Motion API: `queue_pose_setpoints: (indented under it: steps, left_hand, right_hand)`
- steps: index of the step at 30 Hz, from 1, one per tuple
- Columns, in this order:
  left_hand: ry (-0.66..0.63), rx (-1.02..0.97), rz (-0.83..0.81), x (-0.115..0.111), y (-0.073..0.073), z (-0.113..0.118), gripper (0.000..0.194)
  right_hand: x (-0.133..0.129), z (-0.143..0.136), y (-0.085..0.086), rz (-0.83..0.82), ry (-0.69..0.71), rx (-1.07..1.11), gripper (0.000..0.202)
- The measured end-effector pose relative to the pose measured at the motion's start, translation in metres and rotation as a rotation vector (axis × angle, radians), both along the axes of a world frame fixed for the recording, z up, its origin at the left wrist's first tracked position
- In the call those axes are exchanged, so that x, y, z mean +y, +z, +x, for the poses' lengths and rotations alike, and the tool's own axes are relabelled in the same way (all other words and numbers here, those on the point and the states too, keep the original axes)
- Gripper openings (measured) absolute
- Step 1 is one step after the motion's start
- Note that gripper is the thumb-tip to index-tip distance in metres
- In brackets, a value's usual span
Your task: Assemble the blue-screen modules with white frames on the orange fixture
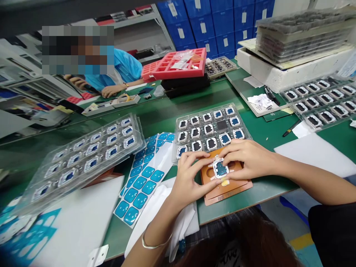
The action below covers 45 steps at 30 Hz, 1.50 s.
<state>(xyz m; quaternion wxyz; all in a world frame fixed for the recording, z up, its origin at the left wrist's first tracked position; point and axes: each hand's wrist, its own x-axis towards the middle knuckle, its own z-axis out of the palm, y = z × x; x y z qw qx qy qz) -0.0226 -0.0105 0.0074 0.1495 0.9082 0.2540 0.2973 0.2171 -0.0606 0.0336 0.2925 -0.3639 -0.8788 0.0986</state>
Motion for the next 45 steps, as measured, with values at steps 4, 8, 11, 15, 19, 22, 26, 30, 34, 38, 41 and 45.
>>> queue_pose_setpoints:
  steps: [4,8,11,15,19,22,26,30,34,38,41,45]
  left_hand:
    - [0.039,0.153,0.002,-0.001,0.002,0.000,0.047]
    - [0.004,0.061,-0.104,0.000,0.000,0.000,0.048]
    - [-0.112,-0.001,-0.228,0.001,-0.001,-0.002,0.060]
    - [-0.276,0.045,-0.236,0.002,0.000,-0.005,0.086]
    - [-0.279,0.020,-0.251,0.003,0.002,-0.005,0.084]
    - [-0.260,-0.025,-0.248,0.004,0.002,-0.006,0.077]
    - [-0.230,-0.038,-0.175,0.004,0.001,-0.007,0.065]
    - [-0.231,-0.077,0.020,0.005,0.000,-0.004,0.049]
    - [-0.384,-0.018,0.267,0.008,-0.001,-0.002,0.038]
    - [-0.410,0.011,0.250,0.010,-0.002,-0.001,0.043]
    - [-0.404,0.016,0.220,0.011,-0.004,-0.002,0.044]
    - [-0.397,0.017,0.192,0.010,-0.004,-0.001,0.046]
  right_hand:
    - [0.000,0.000,0.001,-0.025,0.003,-0.053,0.023]
    - [0.002,0.000,0.003,-0.089,0.025,0.003,0.022]
    - [0.001,-0.001,0.003,-0.119,0.008,0.061,0.025]
    - [0.002,-0.002,-0.002,-0.195,-0.012,0.227,0.030]
    - [0.006,0.001,-0.009,-0.490,0.066,0.538,0.043]
    - [0.010,0.004,-0.012,-0.744,0.108,0.729,0.051]
    - [0.014,0.008,-0.013,-0.954,0.134,0.941,0.056]
    - [0.020,0.017,-0.013,-0.909,0.062,0.922,0.051]
    - [0.042,0.031,-0.015,-0.451,-0.272,0.542,0.047]
    - [0.078,0.037,-0.024,-0.061,-0.458,0.062,0.041]
    - [0.103,0.036,-0.032,-0.034,-0.474,-0.129,0.037]
    - [0.118,0.031,-0.033,-0.055,-0.473,-0.194,0.024]
